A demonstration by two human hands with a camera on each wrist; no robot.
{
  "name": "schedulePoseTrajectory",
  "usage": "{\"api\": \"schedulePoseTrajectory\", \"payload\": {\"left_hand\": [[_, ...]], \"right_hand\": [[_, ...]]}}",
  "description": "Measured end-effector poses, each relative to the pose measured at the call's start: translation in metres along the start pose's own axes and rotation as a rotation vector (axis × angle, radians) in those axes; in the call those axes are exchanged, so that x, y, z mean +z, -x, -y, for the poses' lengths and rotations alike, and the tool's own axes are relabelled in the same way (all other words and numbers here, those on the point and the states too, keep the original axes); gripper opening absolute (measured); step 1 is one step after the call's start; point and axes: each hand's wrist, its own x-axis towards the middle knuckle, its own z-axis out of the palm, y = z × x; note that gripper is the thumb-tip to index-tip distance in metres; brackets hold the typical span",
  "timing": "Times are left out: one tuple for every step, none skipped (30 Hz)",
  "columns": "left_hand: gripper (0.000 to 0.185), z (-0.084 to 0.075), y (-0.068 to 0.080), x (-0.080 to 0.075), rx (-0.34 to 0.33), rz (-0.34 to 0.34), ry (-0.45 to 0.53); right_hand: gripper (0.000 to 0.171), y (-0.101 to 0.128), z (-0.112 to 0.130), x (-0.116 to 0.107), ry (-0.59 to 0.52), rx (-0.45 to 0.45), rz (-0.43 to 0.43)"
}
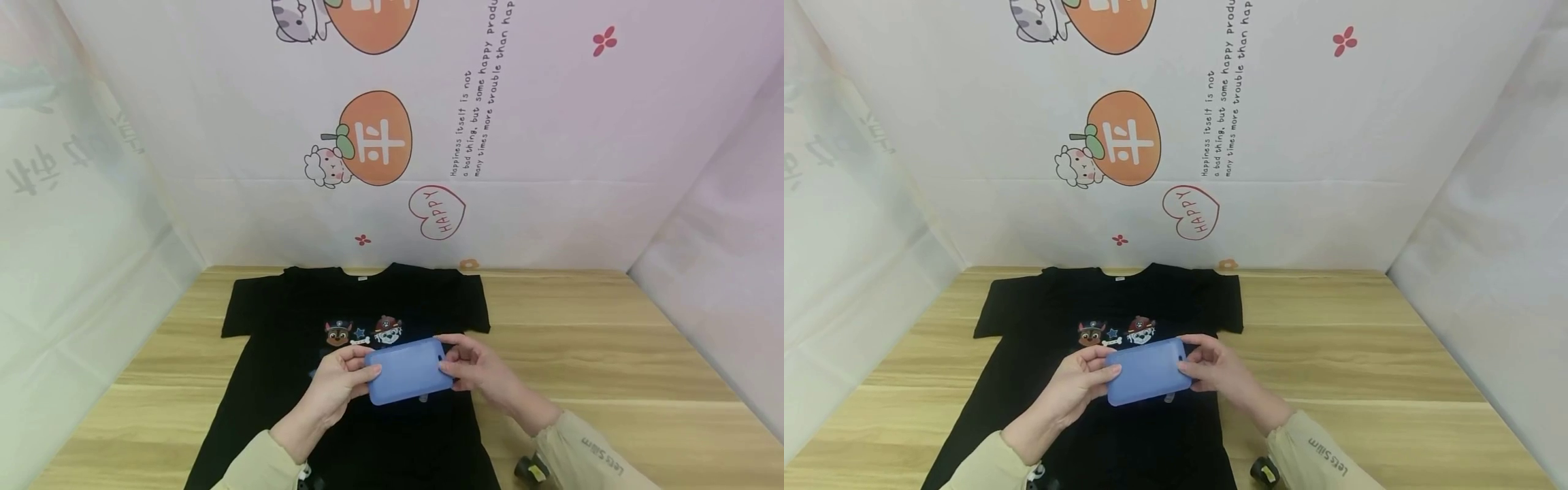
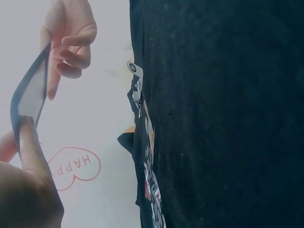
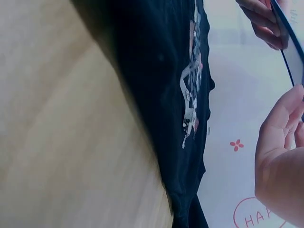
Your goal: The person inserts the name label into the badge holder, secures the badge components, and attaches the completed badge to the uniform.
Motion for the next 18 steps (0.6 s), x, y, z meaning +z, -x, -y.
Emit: {"api": "schedulePoseTrajectory", "payload": {"left_hand": [[0.022, 0.0, 0.0, -0.001, -0.001, -0.002, 0.003], [0.022, -0.001, 0.0, -0.002, -0.003, -0.005, 0.006], [0.022, -0.001, 0.0, -0.003, -0.004, -0.008, 0.008], [0.023, -0.001, 0.0, -0.004, -0.006, -0.011, 0.009], [0.023, -0.001, 0.0, -0.005, -0.006, -0.012, 0.011], [0.024, -0.001, 0.0, -0.007, -0.007, -0.012, 0.011], [0.025, -0.001, 0.0, -0.008, -0.008, -0.014, 0.011], [0.026, -0.001, 0.001, -0.009, -0.008, -0.015, 0.009], [0.028, -0.001, 0.001, -0.01, -0.008, -0.017, 0.005], [0.029, -0.001, 0.001, -0.012, -0.009, -0.019, 0.003], [0.029, -0.002, 0.002, -0.013, -0.007, -0.021, -0.002], [0.029, -0.002, 0.002, -0.014, -0.005, -0.026, -0.007], [0.029, -0.003, 0.003, -0.015, -0.004, -0.032, -0.012], [0.029, -0.003, 0.003, -0.015, -0.002, -0.035, -0.017], [0.029, -0.004, 0.004, -0.016, -0.001, -0.04, -0.02], [0.028, -0.004, 0.004, -0.017, 0.0, -0.044, -0.022], [0.028, -0.004, 0.005, -0.018, 0.001, -0.048, -0.025], [0.028, -0.005, 0.006, -0.018, 0.0, -0.052, -0.025]], "right_hand": [[0.054, 0.0, 0.001, -0.001, -0.009, 0.005, 0.0], [0.053, 0.0, 0.002, -0.002, -0.021, 0.007, 0.002], [0.053, -0.001, 0.002, -0.004, -0.035, 0.007, 0.005], [0.052, -0.001, 0.003, -0.005, -0.049, 0.01, 0.005], [0.052, -0.001, 0.003, -0.006, -0.059, 0.014, 0.006], [0.051, -0.002, 0.003, -0.007, -0.066, 0.015, 0.01], [0.051, -0.002, 0.002, -0.009, -0.067, 0.013, 0.015], [0.051, -0.003, 0.002, -0.01, -0.067, 0.013, 0.017], [0.05, -0.004, 0.001, -0.011, -0.063, 0.016, 0.016], [0.049, -0.004, 0.001, -0.012, -0.062, 0.019, 0.015], [0.049, -0.005, 0.001, -0.012, -0.059, 0.019, 0.015], [0.049, -0.006, 0.0, -0.013, -0.057, 0.021, 0.016], [0.048, -0.007, 0.0, -0.014, -0.057, 0.022, 0.017], [0.047, -0.008, 0.0, -0.014, -0.058, 0.024, 0.016], [0.047, -0.008, 0.001, -0.015, -0.057, 0.022, 0.017], [0.047, -0.009, 0.001, -0.015, -0.056, 0.021, 0.018], [0.047, -0.01, 0.001, -0.016, -0.051, 0.023, 0.016], [0.047, -0.011, 0.001, -0.016, -0.046, 0.022, 0.015]]}}
